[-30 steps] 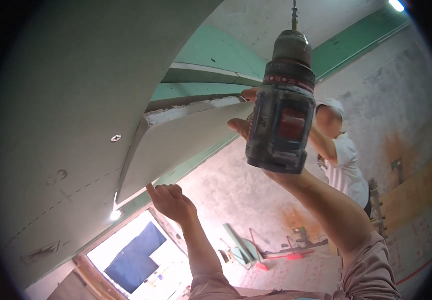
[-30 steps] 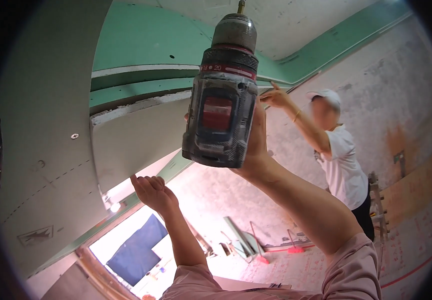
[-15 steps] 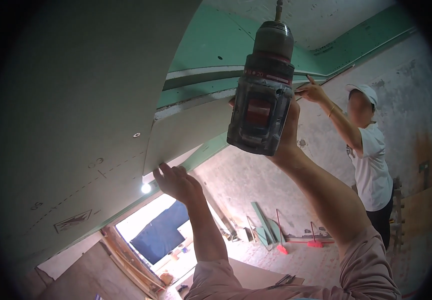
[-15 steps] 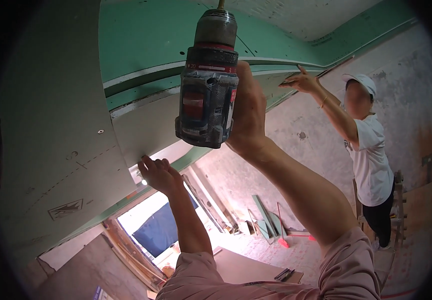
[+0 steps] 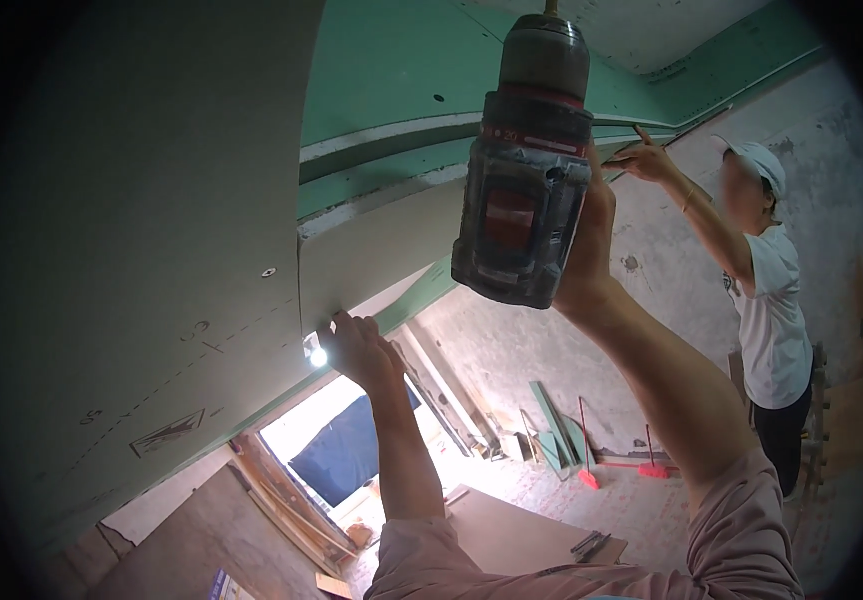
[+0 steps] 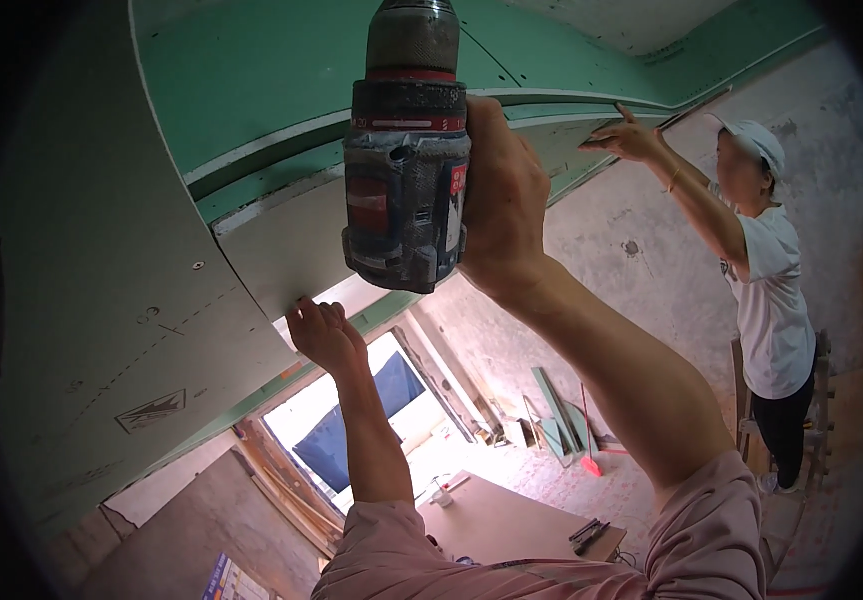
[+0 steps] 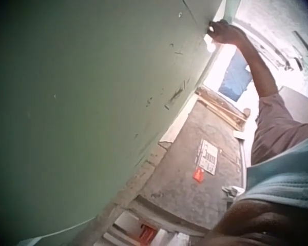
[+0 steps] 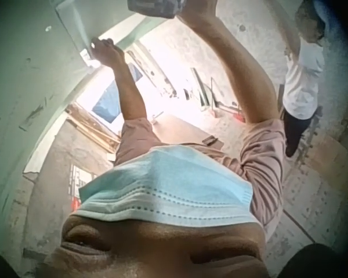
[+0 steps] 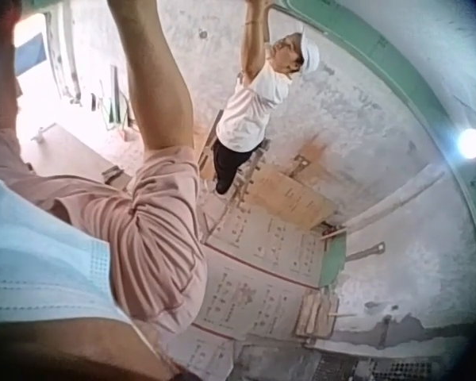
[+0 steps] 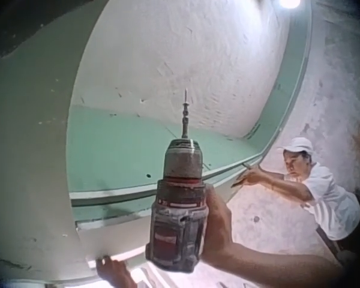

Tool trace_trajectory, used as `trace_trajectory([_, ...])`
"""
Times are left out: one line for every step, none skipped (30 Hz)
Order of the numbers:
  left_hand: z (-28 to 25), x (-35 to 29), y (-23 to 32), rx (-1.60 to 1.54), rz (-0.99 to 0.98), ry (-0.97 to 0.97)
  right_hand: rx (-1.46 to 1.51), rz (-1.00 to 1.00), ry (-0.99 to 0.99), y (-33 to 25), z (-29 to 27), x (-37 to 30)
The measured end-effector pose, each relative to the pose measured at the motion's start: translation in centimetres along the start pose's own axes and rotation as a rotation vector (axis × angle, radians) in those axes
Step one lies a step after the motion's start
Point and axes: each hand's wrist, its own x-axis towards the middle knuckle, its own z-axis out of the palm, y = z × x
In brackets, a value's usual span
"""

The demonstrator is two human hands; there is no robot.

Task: Using a power drill to secure green moisture-resistant panels to a ceiling grid.

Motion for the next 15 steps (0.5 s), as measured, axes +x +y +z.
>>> trace_trajectory([-0.1, 0.1, 0.0, 0.030, -0.011, 0.032, 0.005, 0.005, 0.002, 0.1, 0.0, 0.0])
trace_trajectory([-0.2, 0.2, 0.0, 0.059, -0.022, 0.063, -0.144, -0.056, -0.007, 0.0, -0.1, 0.0])
trace_trajectory([-0.5, 0.4, 0.0, 0.065, -0.020, 0.062, -0.295, -0.116, -0.017, -0.2, -0.1, 0.1])
trace_trajectory([-0.8, 0.7, -0.2, 0.087, 0.001, 0.009, -0.292, -0.112, -0.015, -0.4, -0.1, 0.1])
trace_trajectory([-1.0, 0.9, -0.2, 0.109, 0.021, -0.046, -0.315, -0.118, -0.005, -0.7, 0.0, 0.2])
trace_trajectory([-1.3, 1.2, -0.2, 0.112, 0.021, -0.048, -0.339, -0.124, 0.004, -0.9, 0.0, 0.1])
trace_trajectory([-1.6, 1.4, -0.1, 0.126, 0.042, -0.102, -0.338, -0.121, 0.008, -0.8, 0.1, 0.1])
trace_trajectory([-1.9, 1.8, -0.2, 0.139, 0.062, -0.157, -0.338, -0.163, 0.009, -0.6, 0.2, 0.1])
trace_trajectory([-2.3, 2.1, -0.2, 0.143, 0.062, -0.161, -0.337, -0.204, 0.012, -0.4, 0.3, 0.1])
trace_trajectory([-2.7, 2.4, -0.3, 0.142, 0.069, -0.168, -0.337, -0.201, 0.017, -0.3, 0.3, 0.1])
trace_trajectory([-2.7, 2.5, 0.0, 0.143, 0.076, -0.172, -0.342, -0.216, 0.012, -0.5, 0.2, 0.1])
trace_trajectory([-2.7, 2.4, 0.1, 0.150, 0.077, -0.175, -0.347, -0.230, 0.007, -0.6, 0.2, 0.1])
trace_trajectory([-2.5, 2.3, 0.2, 0.200, 0.084, -0.159, -0.343, -0.223, 0.012, -0.7, 0.1, 0.2])
trace_trajectory([-2.4, 2.1, 0.3, 0.251, 0.091, -0.142, -0.350, -0.253, 0.013, -0.6, -0.1, 0.2])
trace_trajectory([-2.3, 2.1, 0.3, 0.263, 0.094, -0.143, -0.357, -0.280, 0.015, -0.5, -0.2, 0.3])
